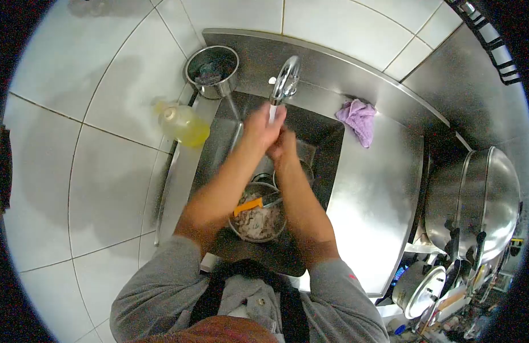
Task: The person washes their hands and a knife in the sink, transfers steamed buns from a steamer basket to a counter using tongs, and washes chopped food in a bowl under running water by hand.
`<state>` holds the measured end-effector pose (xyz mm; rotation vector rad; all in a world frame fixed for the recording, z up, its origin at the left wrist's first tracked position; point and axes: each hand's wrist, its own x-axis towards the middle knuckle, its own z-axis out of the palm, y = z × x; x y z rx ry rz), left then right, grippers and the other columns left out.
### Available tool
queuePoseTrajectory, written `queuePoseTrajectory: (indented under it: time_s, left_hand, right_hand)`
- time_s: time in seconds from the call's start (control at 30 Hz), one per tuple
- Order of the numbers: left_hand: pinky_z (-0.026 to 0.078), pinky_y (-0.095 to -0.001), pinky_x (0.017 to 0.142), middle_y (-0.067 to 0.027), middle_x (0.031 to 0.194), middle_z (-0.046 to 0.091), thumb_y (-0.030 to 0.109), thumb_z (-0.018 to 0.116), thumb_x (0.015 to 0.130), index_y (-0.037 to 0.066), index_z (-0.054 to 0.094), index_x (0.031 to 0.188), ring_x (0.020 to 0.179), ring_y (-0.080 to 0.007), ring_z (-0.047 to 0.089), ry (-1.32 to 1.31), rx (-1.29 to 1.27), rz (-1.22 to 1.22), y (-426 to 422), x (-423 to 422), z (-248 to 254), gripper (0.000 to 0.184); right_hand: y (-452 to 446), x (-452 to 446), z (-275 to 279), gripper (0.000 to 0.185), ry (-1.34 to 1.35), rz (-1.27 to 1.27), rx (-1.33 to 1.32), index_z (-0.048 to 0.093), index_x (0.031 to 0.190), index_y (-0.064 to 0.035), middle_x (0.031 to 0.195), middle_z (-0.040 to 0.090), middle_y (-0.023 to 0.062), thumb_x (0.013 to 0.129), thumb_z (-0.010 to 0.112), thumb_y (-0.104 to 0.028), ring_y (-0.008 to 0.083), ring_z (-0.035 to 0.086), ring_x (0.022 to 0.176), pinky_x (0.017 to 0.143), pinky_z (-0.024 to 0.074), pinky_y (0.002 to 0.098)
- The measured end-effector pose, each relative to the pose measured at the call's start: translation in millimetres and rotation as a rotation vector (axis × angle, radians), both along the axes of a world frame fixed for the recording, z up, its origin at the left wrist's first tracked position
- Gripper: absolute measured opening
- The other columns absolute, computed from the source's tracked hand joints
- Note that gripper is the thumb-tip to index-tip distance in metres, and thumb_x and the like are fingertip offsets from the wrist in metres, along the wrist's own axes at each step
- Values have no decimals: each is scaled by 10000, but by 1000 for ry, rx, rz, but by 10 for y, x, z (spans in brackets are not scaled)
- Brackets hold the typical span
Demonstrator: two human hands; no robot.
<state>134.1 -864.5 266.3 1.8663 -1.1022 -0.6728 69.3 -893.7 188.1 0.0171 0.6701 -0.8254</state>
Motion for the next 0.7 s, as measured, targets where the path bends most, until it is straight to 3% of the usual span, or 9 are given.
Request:
queuePoseTrajectory:
  time_s: [0.07,0.2,0.27,0.37,0.47,0.5,0.6,0.67,0.7]
  left_hand:
    - [467,-289,768,-69,968,601,140,551,853,81,578,980,872,-181,578,1696,-444,104,-627,249,-317,142]
    - [449,-282,812,-71,998,601,132,521,865,60,581,988,909,-205,569,1419,-571,237,-303,295,-216,155]
    - [442,-301,830,-101,1020,592,123,514,862,35,574,984,945,-241,553,1090,-469,356,-263,483,-666,161]
    - [426,-376,861,-144,1054,574,134,522,847,16,569,984,999,-313,525,-19,-559,209,-684,847,-955,186]
    - [398,-448,884,-173,1080,552,139,522,838,10,572,994,1032,-349,500,-544,-510,70,-1263,1009,-1078,209]
    - [381,-468,894,-166,1070,554,140,516,832,5,582,989,1023,-351,501,-781,-198,-155,-1378,1004,-1119,217]
    - [378,-453,899,-167,1066,550,129,519,827,3,592,972,1021,-344,502,-768,-622,-364,-1056,881,-1082,206]
    - [405,-431,879,-157,1040,559,128,542,821,12,594,970,1003,-340,517,-581,-755,-499,-741,785,-1142,196]
    - [425,-411,853,-144,1015,565,121,546,824,11,589,976,971,-318,534,-290,-647,-423,-552,630,-1204,193]
  right_hand:
    - [-137,14,577,297,-149,36,-95,513,1116,-35,1105,557,147,919,405,-229,292,534,1029,922,418,435]
    - [-307,-105,195,311,-40,118,-460,521,1103,-30,1092,569,125,919,429,-262,269,544,995,864,433,422]
    - [-117,-180,346,278,318,199,-446,542,1077,-20,1019,599,86,909,470,-230,212,571,906,803,452,362]
    - [-150,-349,78,209,540,233,-630,548,1034,-19,930,601,37,891,512,-167,148,573,846,762,450,309]
    - [-61,-441,109,206,654,238,-656,551,1025,-18,928,603,39,892,514,-171,153,576,855,738,452,310]
    - [-70,-494,32,262,634,236,-646,580,1054,-29,972,627,58,882,552,-224,163,585,852,736,456,305]
    - [-119,-518,-106,192,643,147,-533,552,1025,-22,961,605,59,889,517,-152,166,579,866,734,449,308]
    - [-133,-466,-318,217,667,74,-473,550,1021,-21,971,609,72,901,479,-188,172,580,847,741,451,316]
    - [-149,-406,-458,228,621,33,-429,550,1014,-19,960,611,73,907,460,-199,175,581,837,739,452,317]
